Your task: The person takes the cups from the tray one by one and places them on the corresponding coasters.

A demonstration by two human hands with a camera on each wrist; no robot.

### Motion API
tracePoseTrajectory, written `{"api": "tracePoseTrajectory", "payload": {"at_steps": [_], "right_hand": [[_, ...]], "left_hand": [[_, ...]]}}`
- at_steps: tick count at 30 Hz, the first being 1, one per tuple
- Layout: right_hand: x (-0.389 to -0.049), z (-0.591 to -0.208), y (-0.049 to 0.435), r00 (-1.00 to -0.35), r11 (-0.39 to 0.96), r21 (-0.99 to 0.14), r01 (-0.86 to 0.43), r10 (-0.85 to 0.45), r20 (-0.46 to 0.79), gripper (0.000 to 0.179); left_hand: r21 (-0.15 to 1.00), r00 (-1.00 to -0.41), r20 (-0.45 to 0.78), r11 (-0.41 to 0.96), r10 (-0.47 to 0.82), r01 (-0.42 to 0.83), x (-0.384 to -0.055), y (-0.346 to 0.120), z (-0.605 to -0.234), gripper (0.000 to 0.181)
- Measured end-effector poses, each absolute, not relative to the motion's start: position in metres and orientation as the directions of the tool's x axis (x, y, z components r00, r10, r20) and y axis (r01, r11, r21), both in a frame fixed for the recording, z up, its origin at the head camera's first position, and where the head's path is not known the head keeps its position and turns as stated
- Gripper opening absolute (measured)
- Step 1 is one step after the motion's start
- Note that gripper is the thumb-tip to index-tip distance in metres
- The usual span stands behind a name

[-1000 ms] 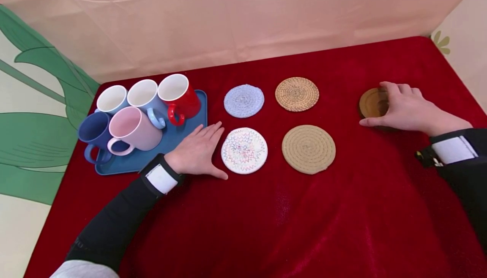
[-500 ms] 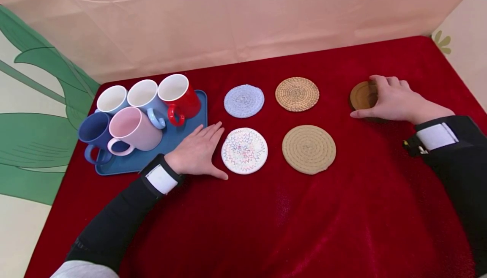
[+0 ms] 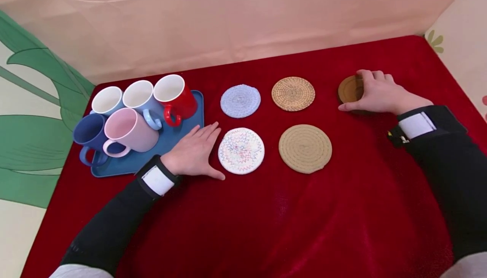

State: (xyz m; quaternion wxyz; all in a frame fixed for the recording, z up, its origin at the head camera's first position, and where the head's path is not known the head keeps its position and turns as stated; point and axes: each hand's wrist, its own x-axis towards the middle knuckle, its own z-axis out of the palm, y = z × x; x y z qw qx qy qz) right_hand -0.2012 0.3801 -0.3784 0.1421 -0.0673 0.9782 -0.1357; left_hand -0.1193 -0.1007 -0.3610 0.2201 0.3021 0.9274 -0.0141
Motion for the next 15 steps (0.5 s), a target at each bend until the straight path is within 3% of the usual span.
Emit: {"api": "tracePoseTrajectory", "payload": {"at_steps": [15], "right_hand": [[-0.216,-0.374,0.368,-0.943,0.953,-0.291,-0.083,-0.170,-0.286,0.111]], "left_hand": [[0.120,-0.724,-0.412,0.820,0.554,0.559,-0.118,-0.102,-0.360,0.122]]}}
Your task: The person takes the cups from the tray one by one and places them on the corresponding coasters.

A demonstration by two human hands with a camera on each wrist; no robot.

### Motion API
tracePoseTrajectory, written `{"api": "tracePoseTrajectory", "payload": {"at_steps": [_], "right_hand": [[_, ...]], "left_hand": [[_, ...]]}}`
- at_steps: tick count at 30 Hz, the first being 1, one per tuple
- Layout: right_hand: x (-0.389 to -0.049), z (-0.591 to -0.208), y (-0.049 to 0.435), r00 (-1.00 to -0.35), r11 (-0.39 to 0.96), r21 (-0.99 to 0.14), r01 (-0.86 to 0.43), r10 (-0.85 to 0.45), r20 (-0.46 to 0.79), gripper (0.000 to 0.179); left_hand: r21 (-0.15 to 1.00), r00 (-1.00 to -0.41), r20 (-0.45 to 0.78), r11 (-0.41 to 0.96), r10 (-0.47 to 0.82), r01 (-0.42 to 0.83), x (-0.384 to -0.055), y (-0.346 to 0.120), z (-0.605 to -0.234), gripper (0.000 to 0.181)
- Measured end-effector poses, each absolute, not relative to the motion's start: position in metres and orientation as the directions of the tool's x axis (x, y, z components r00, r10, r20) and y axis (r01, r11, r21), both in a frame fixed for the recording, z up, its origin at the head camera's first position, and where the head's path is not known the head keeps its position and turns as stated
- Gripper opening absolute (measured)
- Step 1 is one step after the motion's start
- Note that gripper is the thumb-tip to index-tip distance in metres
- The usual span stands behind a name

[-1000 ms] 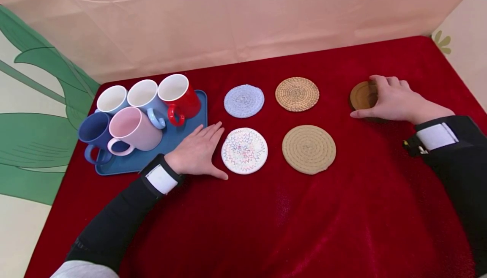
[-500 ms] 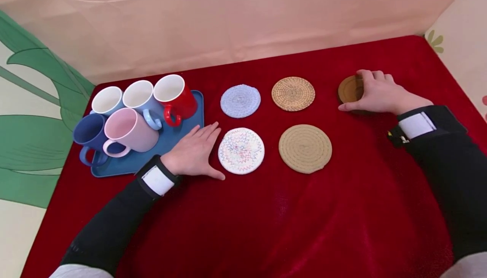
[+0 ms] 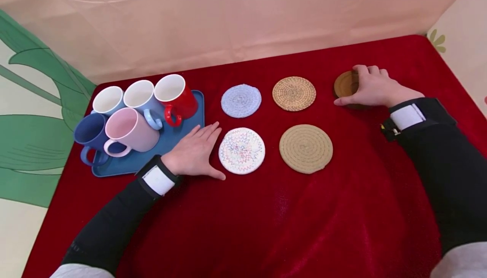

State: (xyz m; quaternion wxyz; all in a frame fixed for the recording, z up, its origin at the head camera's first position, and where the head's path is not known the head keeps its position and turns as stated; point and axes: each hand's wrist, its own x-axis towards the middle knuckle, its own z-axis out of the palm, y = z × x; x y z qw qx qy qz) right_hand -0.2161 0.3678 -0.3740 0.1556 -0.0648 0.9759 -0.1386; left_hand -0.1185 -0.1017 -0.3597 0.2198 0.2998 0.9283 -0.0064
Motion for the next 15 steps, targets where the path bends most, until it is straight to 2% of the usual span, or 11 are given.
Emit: {"api": "tracePoseTrajectory", "payload": {"at_steps": [15], "right_hand": [[-0.228,-0.378,0.366,-0.947,0.957,-0.279,-0.078,-0.158,-0.280,0.116]], "left_hand": [[0.126,-0.727,-0.408,0.822,0.553,0.555,-0.119,-0.102,-0.360,0.123]]}}
